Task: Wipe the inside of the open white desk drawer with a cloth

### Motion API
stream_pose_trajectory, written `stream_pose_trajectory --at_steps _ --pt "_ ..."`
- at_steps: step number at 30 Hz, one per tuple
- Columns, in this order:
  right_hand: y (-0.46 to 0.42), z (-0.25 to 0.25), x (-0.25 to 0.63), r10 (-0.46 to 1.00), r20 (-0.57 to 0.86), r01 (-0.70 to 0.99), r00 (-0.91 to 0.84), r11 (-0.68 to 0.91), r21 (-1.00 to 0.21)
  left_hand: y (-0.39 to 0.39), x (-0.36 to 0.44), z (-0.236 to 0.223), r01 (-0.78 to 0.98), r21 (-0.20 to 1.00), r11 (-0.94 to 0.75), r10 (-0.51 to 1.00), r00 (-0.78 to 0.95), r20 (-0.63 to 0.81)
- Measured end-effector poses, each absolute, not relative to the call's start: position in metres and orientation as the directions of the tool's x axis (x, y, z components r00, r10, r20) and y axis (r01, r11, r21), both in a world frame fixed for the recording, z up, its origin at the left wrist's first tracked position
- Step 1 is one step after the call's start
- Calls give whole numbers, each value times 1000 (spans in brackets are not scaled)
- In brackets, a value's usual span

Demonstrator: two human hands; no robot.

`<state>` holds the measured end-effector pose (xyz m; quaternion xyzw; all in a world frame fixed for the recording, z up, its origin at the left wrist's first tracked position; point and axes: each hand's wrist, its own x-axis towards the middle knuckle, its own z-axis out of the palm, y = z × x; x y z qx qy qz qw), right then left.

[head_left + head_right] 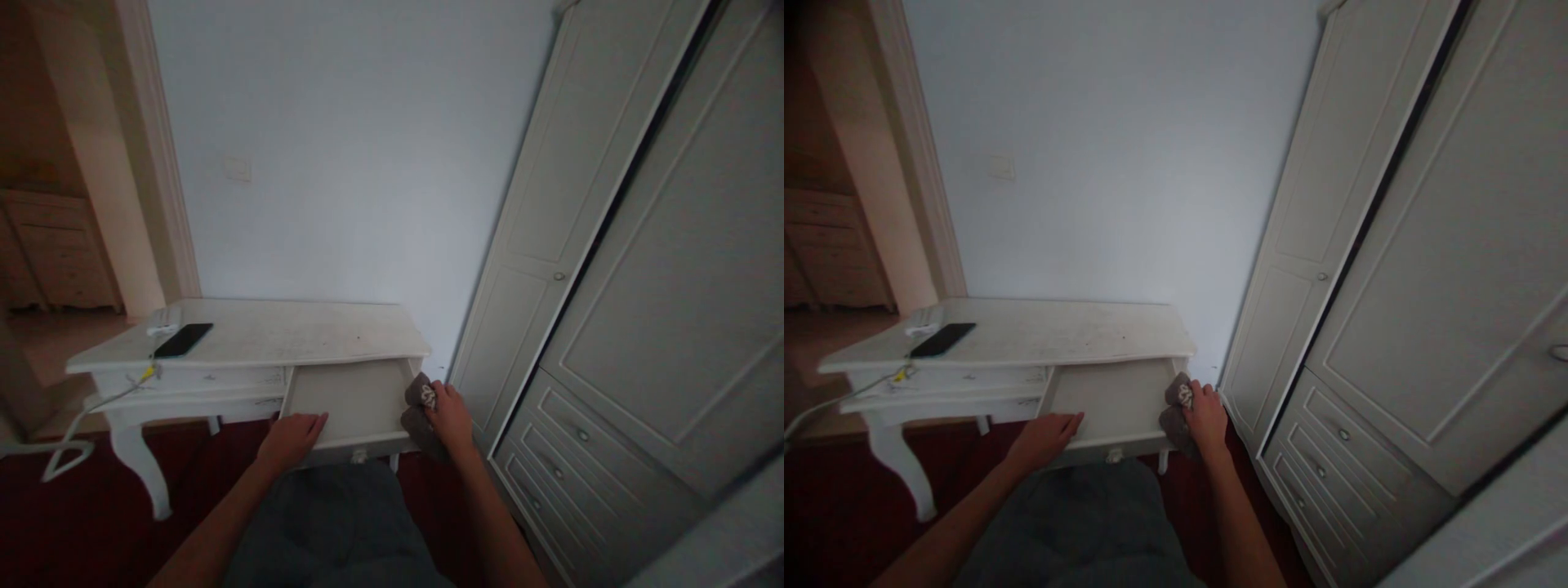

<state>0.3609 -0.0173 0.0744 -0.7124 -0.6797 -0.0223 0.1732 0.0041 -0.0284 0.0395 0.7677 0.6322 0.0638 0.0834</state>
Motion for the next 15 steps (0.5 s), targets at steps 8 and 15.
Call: stream_pose_trajectory --at_steps 8,15 --pt "32 63 380 988 138 957 67 -25 -289 -24 4 39 957 232 -176 982 186 -23" --pt "95 80 358 985 115 937 124 -78 -340 -26 3 39 963 206 -172 983 180 -23"
